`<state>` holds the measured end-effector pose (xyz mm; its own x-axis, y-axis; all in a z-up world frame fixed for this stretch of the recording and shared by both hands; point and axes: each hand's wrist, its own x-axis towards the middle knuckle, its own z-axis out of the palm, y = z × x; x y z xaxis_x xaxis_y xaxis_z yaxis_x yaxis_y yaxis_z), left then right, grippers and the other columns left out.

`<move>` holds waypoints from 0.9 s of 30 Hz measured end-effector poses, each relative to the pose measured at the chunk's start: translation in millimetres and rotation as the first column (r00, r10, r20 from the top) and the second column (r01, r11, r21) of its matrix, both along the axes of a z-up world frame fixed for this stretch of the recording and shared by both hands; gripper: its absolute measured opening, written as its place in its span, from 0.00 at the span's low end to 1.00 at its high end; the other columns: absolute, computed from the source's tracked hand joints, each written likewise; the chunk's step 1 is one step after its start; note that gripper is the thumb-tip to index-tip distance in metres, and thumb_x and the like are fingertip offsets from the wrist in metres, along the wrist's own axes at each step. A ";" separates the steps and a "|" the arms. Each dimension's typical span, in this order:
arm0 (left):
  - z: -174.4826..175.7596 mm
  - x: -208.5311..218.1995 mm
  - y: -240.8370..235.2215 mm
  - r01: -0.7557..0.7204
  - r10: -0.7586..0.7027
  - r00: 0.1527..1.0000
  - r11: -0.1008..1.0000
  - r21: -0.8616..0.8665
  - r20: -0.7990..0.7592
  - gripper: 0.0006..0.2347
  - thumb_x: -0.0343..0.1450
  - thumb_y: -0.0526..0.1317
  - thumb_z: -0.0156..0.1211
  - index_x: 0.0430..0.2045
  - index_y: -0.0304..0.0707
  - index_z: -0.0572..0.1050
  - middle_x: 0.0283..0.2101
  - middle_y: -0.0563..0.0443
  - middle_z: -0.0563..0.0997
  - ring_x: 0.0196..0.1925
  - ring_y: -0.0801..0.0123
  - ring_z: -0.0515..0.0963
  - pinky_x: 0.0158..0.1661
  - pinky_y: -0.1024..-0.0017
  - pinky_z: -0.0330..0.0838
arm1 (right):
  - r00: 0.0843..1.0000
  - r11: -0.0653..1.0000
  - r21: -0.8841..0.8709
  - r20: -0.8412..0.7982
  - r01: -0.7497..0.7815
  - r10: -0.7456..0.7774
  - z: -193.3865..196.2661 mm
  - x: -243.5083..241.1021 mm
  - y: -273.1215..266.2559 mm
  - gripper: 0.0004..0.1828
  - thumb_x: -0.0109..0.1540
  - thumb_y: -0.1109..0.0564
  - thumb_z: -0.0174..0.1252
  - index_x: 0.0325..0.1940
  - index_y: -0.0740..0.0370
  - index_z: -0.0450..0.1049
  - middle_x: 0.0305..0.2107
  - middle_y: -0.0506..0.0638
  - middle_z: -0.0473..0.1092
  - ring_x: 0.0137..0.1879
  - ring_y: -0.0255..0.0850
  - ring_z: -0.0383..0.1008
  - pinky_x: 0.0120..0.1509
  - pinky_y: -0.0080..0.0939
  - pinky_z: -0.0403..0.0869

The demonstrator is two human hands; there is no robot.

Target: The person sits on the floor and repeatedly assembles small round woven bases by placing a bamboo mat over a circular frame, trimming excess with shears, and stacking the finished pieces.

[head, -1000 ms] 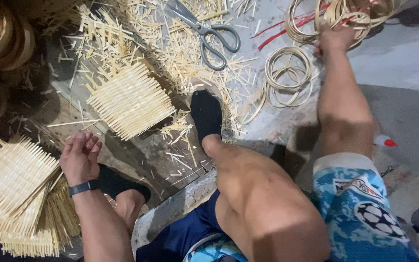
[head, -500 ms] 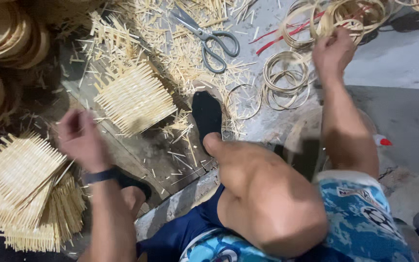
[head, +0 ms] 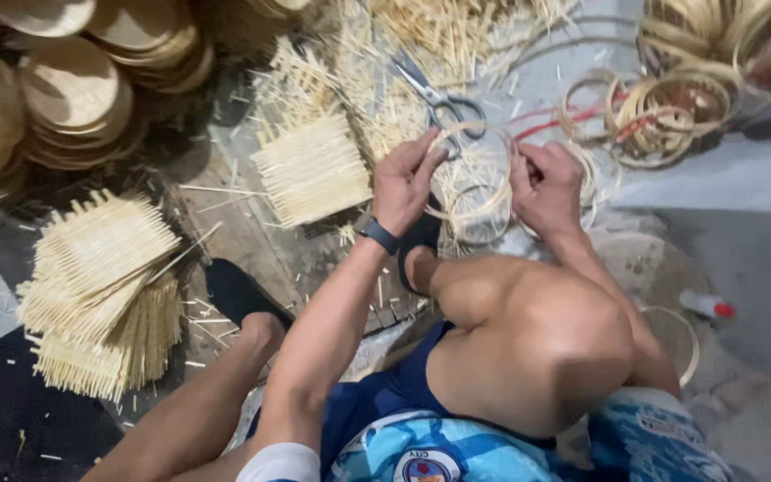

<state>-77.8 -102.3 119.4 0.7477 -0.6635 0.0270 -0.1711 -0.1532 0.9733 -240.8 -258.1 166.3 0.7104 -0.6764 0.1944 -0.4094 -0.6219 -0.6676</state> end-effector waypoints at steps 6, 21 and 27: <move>-41.1 -2.7 -12.3 -0.176 0.098 0.908 0.972 -0.158 -0.408 0.13 0.76 0.44 0.61 0.48 0.35 0.82 0.34 0.54 0.85 0.32 0.77 0.76 0.34 0.77 0.71 | 0.993 0.483 0.875 0.087 -0.040 -0.075 -32.3 -7.3 -26.2 0.11 0.67 0.56 0.58 0.47 0.66 0.78 0.32 0.49 0.77 0.37 0.37 0.78 0.43 0.38 0.78; 12.9 53.5 47.1 -0.494 0.055 0.567 0.821 -0.286 -0.822 0.15 0.71 0.44 0.61 0.45 0.32 0.82 0.24 0.59 0.75 0.22 0.79 0.71 0.25 0.79 0.68 | 0.965 0.975 -0.040 -0.137 0.219 -0.222 41.8 -28.9 -93.9 0.29 0.61 0.52 0.70 0.60 0.72 0.71 0.43 0.63 0.75 0.45 0.51 0.76 0.49 0.49 0.76; 69.7 17.0 18.5 -0.404 -0.118 0.667 0.772 -0.491 -0.736 0.10 0.70 0.37 0.66 0.42 0.32 0.79 0.36 0.52 0.83 0.34 0.72 0.81 0.38 0.73 0.79 | 0.791 0.802 0.115 -0.135 -0.586 0.597 133.9 85.1 18.9 0.40 0.49 0.48 0.75 0.60 0.64 0.69 0.42 0.57 0.75 0.46 0.44 0.78 0.51 0.45 0.78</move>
<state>-60.8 -83.9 189.0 0.7838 -0.5837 -0.2119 0.5569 0.5098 0.6557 -155.7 -239.1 300.2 0.9925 -0.1211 0.0178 -0.0777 -0.7356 -0.6730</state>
